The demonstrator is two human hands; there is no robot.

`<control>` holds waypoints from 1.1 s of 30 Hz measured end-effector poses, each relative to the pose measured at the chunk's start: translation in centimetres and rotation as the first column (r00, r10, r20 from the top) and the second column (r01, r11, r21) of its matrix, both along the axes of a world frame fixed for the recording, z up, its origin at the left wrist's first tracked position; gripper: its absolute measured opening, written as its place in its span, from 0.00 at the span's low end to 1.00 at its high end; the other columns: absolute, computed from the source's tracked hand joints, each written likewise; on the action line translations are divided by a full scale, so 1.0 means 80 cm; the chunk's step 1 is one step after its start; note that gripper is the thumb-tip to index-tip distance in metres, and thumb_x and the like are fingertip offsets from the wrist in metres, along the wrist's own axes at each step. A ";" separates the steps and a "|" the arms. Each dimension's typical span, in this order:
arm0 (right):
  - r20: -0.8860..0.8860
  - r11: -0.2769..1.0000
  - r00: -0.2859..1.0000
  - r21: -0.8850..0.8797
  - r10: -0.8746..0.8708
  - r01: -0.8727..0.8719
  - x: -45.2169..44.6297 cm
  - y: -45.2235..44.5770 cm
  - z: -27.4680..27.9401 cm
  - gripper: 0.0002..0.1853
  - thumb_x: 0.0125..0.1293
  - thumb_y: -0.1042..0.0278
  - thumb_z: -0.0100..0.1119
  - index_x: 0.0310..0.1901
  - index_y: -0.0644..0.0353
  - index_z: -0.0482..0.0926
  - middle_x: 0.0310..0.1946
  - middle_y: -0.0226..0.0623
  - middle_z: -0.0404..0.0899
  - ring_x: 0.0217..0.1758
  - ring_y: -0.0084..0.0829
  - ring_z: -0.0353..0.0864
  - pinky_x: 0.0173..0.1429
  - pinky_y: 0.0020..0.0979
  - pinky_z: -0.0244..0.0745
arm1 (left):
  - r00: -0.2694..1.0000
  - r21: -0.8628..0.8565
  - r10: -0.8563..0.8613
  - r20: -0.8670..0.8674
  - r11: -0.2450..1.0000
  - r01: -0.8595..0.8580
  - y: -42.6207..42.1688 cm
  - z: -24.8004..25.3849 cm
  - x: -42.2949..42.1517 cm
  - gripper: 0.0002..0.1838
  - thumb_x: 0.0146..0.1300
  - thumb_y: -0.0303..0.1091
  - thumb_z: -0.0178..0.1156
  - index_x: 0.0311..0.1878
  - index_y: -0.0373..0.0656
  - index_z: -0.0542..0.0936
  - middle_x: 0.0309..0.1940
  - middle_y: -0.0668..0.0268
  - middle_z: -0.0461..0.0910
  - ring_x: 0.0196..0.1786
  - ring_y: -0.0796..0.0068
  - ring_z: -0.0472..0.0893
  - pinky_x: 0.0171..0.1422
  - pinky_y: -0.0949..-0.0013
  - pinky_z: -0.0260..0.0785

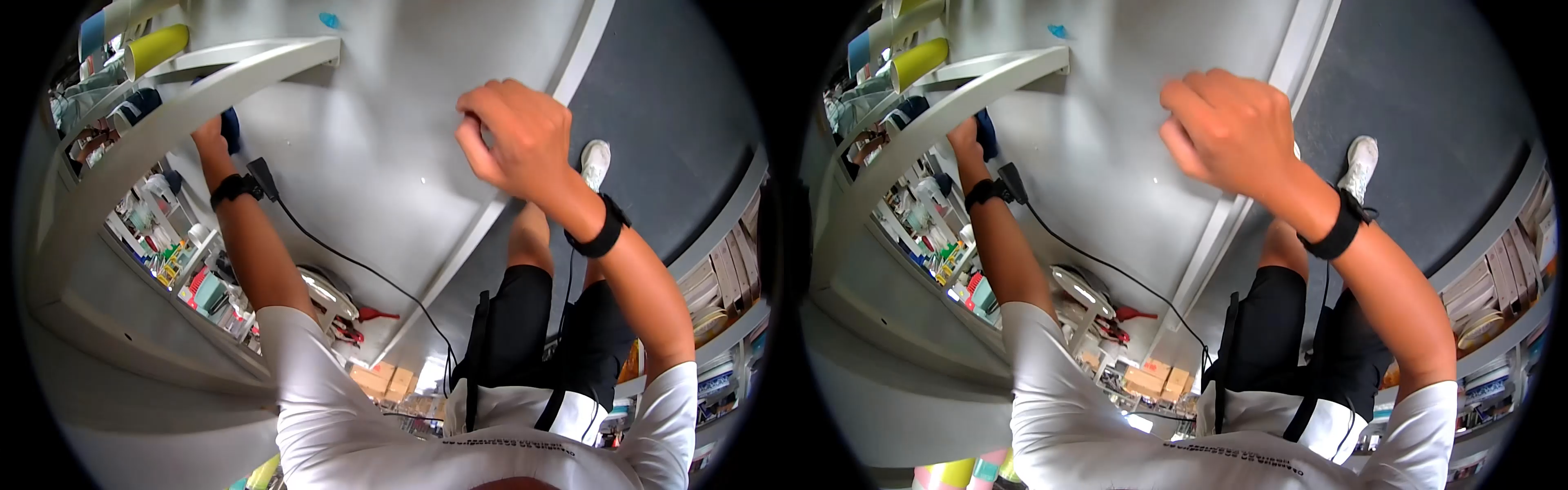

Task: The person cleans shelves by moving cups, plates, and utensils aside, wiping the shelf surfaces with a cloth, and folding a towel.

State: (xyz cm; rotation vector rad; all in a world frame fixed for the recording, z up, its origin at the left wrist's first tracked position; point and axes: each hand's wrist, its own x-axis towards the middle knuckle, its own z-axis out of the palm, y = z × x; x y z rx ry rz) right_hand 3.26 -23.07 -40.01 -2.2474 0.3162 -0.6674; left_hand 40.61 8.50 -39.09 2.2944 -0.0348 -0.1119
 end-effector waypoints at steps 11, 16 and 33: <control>-0.129 0.994 0.990 -0.088 0.056 -0.067 0.000 0.011 0.005 0.08 0.51 0.65 0.64 0.30 0.51 0.75 0.20 0.25 0.72 0.24 0.29 0.77 0.21 0.32 0.69 | 0.990 0.228 -0.140 0.001 0.964 0.136 -0.046 -0.022 -0.050 0.36 0.49 0.18 0.63 0.66 0.42 0.73 0.54 0.59 0.80 0.54 0.66 0.80 0.59 0.66 0.73; -0.199 0.985 0.977 -0.136 0.074 -0.102 0.001 0.011 0.001 0.08 0.55 0.62 0.64 0.31 0.51 0.74 0.22 0.24 0.77 0.27 0.28 0.80 0.23 0.33 0.71 | 0.994 0.196 -0.095 0.050 0.977 0.084 -0.137 -0.003 -0.214 0.32 0.47 0.19 0.63 0.61 0.42 0.75 0.47 0.61 0.82 0.49 0.65 0.81 0.57 0.64 0.74; -0.373 0.964 0.924 -0.207 0.081 -0.168 -0.003 0.014 0.002 0.06 0.60 0.65 0.62 0.35 0.51 0.75 0.22 0.25 0.78 0.26 0.30 0.80 0.25 0.34 0.73 | 0.939 0.378 0.302 0.164 0.860 -0.343 0.036 -0.022 -0.236 0.28 0.52 0.15 0.50 0.59 0.39 0.73 0.53 0.58 0.79 0.50 0.60 0.80 0.64 0.64 0.73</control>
